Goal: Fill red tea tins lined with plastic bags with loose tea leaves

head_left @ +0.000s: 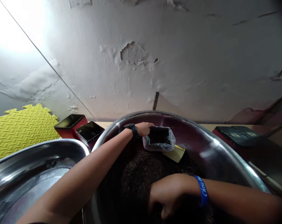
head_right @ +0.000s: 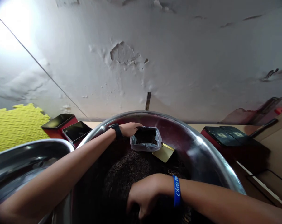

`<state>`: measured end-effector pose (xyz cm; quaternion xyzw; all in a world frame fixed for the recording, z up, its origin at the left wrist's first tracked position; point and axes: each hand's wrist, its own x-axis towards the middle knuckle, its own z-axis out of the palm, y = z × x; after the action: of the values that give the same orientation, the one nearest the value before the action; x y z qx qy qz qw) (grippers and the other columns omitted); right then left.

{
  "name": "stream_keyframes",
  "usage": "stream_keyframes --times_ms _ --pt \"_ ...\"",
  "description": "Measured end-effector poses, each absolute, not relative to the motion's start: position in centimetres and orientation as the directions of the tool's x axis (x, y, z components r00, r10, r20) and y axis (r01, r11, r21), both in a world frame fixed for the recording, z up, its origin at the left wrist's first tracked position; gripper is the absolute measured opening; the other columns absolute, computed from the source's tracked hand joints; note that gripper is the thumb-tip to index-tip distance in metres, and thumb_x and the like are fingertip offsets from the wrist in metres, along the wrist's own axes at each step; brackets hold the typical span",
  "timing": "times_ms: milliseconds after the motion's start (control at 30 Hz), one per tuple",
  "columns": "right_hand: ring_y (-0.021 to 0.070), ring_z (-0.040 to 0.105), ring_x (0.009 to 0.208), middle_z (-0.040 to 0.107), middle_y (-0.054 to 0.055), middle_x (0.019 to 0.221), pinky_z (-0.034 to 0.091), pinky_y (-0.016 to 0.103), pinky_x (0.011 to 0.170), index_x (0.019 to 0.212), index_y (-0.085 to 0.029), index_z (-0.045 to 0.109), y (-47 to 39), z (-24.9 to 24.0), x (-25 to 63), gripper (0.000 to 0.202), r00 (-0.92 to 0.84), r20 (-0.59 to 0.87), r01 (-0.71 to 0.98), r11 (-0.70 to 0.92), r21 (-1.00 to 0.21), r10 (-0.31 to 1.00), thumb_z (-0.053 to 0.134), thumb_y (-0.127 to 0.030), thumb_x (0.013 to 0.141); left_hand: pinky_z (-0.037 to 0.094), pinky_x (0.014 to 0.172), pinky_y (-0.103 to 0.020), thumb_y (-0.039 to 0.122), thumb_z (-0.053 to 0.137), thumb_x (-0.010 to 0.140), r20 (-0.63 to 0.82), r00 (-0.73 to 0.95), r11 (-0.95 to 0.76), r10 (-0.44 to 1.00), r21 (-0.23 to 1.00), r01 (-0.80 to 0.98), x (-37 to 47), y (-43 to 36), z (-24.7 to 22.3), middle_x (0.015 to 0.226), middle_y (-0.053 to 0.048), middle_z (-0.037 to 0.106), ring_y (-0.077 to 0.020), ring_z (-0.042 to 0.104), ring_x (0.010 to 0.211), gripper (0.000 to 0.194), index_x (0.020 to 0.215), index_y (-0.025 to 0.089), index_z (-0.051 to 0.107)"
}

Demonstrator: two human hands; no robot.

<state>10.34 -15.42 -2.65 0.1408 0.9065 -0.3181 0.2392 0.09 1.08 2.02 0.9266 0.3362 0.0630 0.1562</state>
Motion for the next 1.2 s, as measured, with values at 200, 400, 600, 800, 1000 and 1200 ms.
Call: stream_keyframes --times_ms 200,400,600,800,1000,1200 --pt "0.0111 0.057 0.078 0.063 0.002 0.095 0.041 0.017 0.067 0.107 -0.017 0.058 -14.2 0.4 11.4 0.038 -0.912 -0.344 0.4 0.659 -0.637 0.222 0.055 -0.018 0.069 0.04 0.081 -0.023 0.012 0.037 0.076 0.004 0.77 -0.729 0.638 0.324 0.603 0.0 0.9 2.2 0.112 -0.004 0.056 -0.0162 0.053 0.096 0.042 0.116 0.021 0.048" --pt "0.0142 0.056 0.083 0.063 0.001 0.09 0.042 0.024 0.075 0.095 -0.018 0.062 -10.9 5.2 13.6 0.027 -0.758 -0.13 0.541 0.505 -0.672 0.64 0.056 -0.024 0.069 0.041 0.079 -0.023 0.012 0.037 0.076 0.018 0.762 -0.723 0.648 0.33 0.607 0.0 0.7 2.3 0.11 -0.004 0.057 -0.0168 0.053 0.095 0.042 0.115 0.02 0.049" --pt "0.0208 0.051 0.098 0.058 0.006 0.107 0.037 0.036 0.088 0.099 -0.019 0.061 -7.5 3.7 16.4 0.031 -0.475 0.228 0.731 0.526 -0.434 0.85 0.056 -0.025 0.069 0.041 0.078 -0.023 0.014 0.037 0.076 0.012 0.775 -0.734 0.631 0.333 0.592 0.0 1.0 2.3 0.11 -0.004 0.057 -0.0164 0.054 0.094 0.04 0.114 0.02 0.05" --pt "0.0152 0.055 0.084 0.062 0.004 0.09 0.042 0.029 0.079 0.084 -0.019 0.064 -8.0 3.3 17.5 0.036 -0.511 0.289 0.795 0.573 -0.201 0.81 0.036 -0.003 0.068 0.041 0.079 -0.023 0.014 0.036 0.076 0.018 0.771 -0.735 0.637 0.317 0.6 0.1 1.1 2.1 0.109 -0.003 0.057 -0.0162 0.053 0.094 0.04 0.113 0.021 0.05" --pt "0.0169 0.049 0.103 0.052 0.006 0.117 0.039 0.031 0.088 0.105 -0.019 0.058 -7.6 1.2 16.9 0.047 -0.596 0.254 0.763 0.636 -0.118 0.762 0.038 -0.002 0.066 0.04 0.081 -0.024 0.014 0.035 0.077 0.038 0.77 -0.742 0.637 0.298 0.6 0.1 1.7 1.6 0.112 -0.003 0.056 -0.0164 0.053 0.096 0.041 0.115 0.022 0.049" --pt "0.0193 0.052 0.097 0.06 0.007 0.103 0.041 0.034 0.086 0.095 -0.017 0.063 -7.6 1.9 17.5 0.041 -0.575 0.309 0.78 0.621 -0.073 0.758 0.04 -0.001 0.065 0.041 0.08 -0.023 0.015 0.036 0.077 0.04 0.781 -0.754 0.624 0.294 0.588 0.1 1.5 1.6 0.11 -0.003 0.057 -0.016 0.054 0.095 0.04 0.114 0.022 0.05"
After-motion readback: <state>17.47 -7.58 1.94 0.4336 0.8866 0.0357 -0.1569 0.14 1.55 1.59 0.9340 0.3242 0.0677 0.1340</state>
